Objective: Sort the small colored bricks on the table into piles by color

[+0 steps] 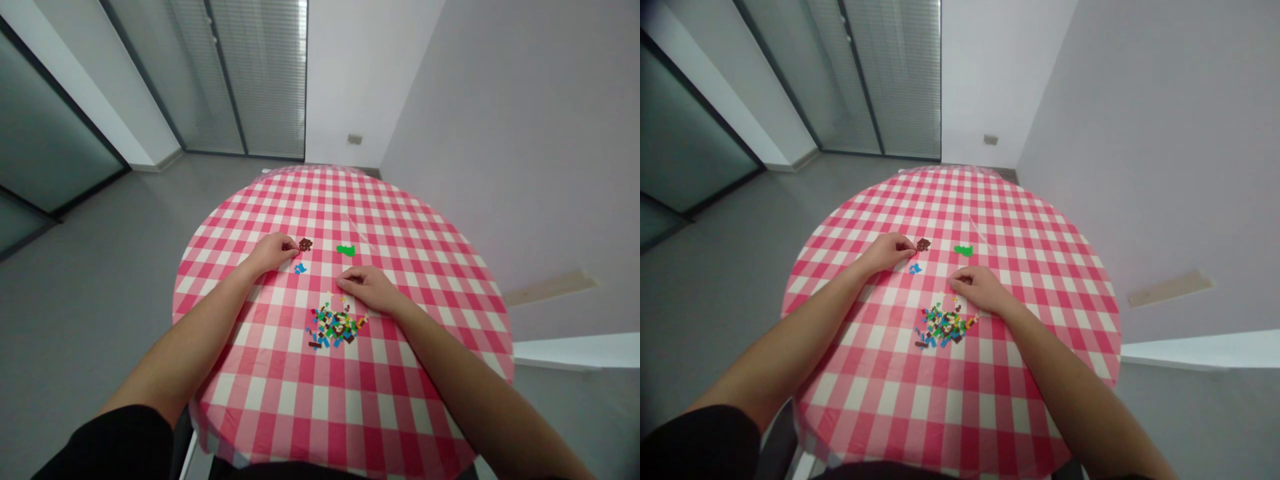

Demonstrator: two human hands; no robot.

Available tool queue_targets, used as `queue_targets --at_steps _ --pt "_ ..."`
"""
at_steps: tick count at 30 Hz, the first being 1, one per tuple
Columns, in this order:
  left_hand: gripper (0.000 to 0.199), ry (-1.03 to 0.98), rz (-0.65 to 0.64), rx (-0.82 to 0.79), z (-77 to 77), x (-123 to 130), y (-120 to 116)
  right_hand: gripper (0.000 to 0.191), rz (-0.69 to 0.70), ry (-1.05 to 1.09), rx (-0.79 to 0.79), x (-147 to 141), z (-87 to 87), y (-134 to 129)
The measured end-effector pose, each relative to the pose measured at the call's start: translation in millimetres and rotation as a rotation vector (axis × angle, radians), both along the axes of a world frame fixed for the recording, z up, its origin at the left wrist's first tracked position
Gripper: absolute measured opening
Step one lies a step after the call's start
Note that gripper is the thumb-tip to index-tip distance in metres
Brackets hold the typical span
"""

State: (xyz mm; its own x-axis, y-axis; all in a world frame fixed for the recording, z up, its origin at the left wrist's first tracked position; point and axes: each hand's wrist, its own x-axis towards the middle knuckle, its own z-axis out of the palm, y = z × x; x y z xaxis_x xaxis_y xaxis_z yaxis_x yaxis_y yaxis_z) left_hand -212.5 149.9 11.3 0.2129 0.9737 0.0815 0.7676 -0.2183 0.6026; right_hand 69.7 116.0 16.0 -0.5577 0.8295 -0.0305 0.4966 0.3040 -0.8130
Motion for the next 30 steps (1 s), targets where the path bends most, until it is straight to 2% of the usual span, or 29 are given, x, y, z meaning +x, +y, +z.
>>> queue_targets --at_steps 14,19,21,26,30 --pt "0.019 0.007 0.014 0.000 0.1 2.6 -0.1 0.021 -0.014 0.005 -0.022 1.7 -3.9 1.2" --pt "0.020 0.022 0.020 0.026 1.2 5.1 -1.2 0.019 0.000 -0.005 -0.021 10.8 -3.7 7.5" --pt "0.021 0.037 0.030 0.038 1.5 7.0 -2.0 0.018 0.054 -0.024 -0.037 16.8 0.1 9.9" --pt "0.022 0.053 0.085 0.044 0.7 11.7 -3.3 0.015 0.312 -0.122 -0.076 28.1 15.3 9.4" --pt "0.023 0.057 0.091 0.042 -0.1 12.5 -2.8 0.018 0.389 -0.188 -0.045 28.1 21.3 5.0"
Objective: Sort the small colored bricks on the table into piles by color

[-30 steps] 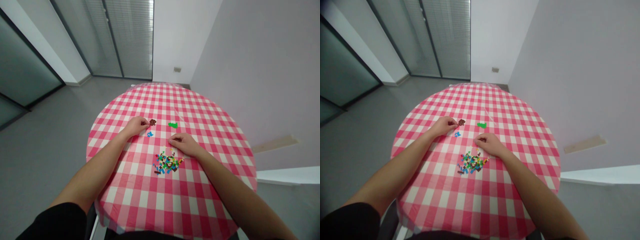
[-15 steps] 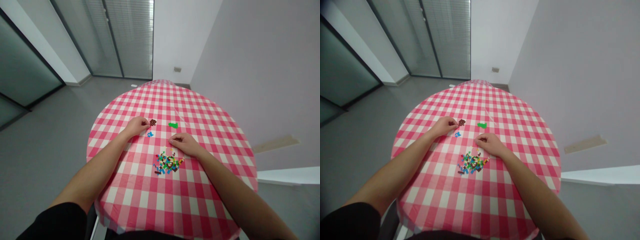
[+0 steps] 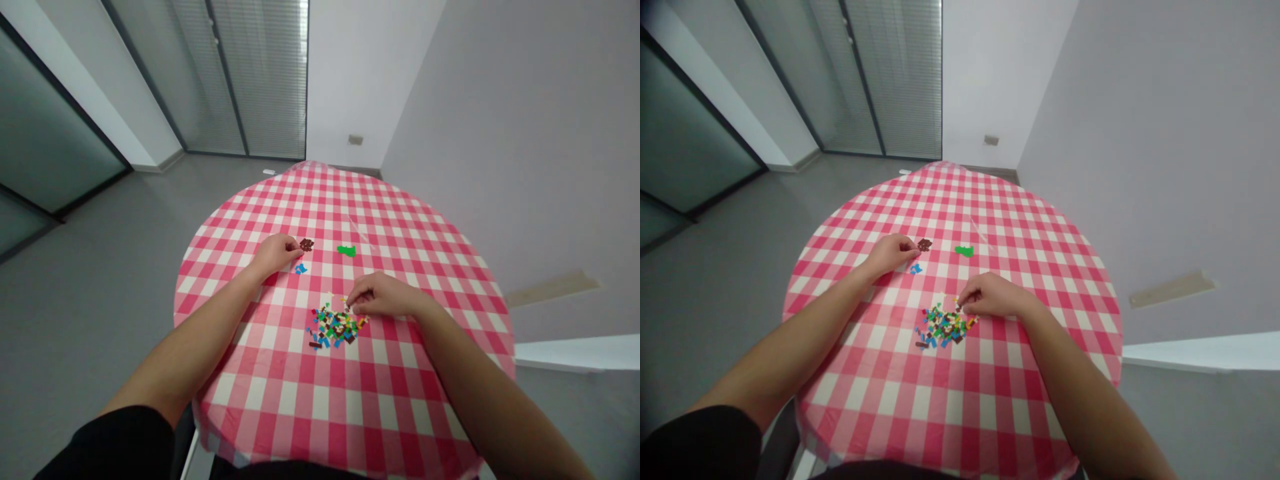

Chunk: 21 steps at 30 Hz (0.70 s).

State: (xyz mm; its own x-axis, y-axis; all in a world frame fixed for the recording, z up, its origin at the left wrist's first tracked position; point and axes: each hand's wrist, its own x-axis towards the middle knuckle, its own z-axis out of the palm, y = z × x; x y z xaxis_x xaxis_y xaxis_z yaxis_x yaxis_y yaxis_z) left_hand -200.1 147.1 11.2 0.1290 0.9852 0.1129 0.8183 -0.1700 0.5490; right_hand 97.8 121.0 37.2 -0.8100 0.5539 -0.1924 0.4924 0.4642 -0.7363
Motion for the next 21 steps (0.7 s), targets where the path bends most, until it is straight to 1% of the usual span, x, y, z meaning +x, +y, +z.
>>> queue_targets --at_steps 7,14,17,21 --pt "0.023 -0.019 -0.003 -0.005 0.3 -1.2 0.1 0.020 0.010 -0.015 0.041 -4.5 0.0 -3.3" --pt "0.028 -0.022 -0.057 -0.040 10.0 -2.7 -4.1 0.019 0.030 -0.009 0.091 -3.9 -0.5 -1.9" --pt "0.031 -0.017 -0.055 -0.033 12.2 -2.7 -4.7 0.019 0.034 -0.015 0.094 -4.7 1.0 -3.3" --pt "0.033 -0.033 -0.027 -0.026 10.0 -4.0 -2.7 0.016 0.018 -0.033 0.091 -5.4 3.2 -4.3"
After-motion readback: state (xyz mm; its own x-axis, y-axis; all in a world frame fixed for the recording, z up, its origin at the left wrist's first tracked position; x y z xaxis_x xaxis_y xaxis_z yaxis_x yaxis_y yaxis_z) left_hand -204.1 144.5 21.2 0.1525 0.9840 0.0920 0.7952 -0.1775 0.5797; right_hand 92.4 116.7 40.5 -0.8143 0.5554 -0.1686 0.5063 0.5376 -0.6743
